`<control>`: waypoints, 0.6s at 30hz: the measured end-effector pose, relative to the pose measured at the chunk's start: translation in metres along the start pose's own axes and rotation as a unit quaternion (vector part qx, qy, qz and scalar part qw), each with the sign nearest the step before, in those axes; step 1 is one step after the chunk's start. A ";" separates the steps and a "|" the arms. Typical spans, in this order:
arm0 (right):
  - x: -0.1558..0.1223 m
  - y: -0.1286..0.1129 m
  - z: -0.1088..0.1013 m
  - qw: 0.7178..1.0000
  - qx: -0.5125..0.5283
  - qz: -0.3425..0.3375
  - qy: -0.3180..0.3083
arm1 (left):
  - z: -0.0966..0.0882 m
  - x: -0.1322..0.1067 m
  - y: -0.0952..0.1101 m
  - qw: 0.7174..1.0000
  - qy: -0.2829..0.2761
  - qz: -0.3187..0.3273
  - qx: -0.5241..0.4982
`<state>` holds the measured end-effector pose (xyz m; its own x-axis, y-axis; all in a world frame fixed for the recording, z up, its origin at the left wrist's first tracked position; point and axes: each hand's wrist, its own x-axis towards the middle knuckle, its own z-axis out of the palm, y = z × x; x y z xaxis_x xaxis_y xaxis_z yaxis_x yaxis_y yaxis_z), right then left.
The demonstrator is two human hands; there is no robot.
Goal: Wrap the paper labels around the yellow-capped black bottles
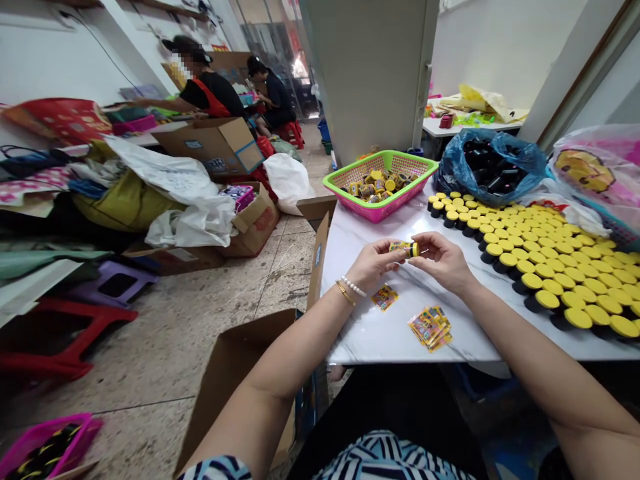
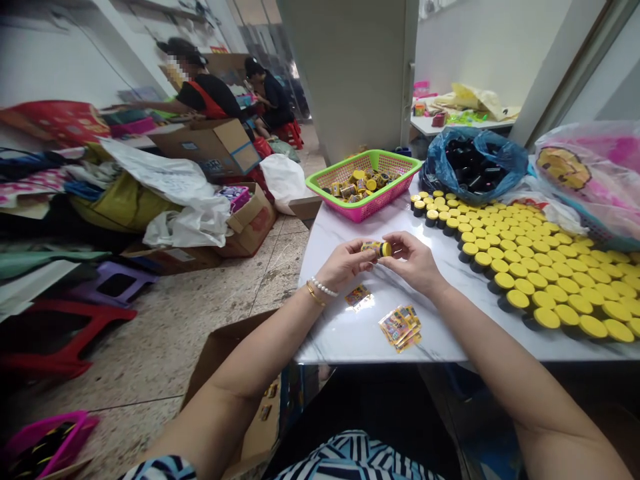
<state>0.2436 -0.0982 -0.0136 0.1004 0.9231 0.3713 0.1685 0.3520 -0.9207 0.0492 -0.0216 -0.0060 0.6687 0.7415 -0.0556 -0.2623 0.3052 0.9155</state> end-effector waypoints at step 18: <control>-0.012 -0.001 0.010 0.986 -0.140 -0.087 0.028 | -0.010 0.000 -0.008 0.994 -0.030 0.060 0.083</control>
<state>0.2327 -0.1083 -0.0186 0.0983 0.8397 0.5341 0.4518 0.4405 -0.7758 0.0441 -0.0182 -0.0175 0.6813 0.7280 0.0766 -0.2276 0.1111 0.9674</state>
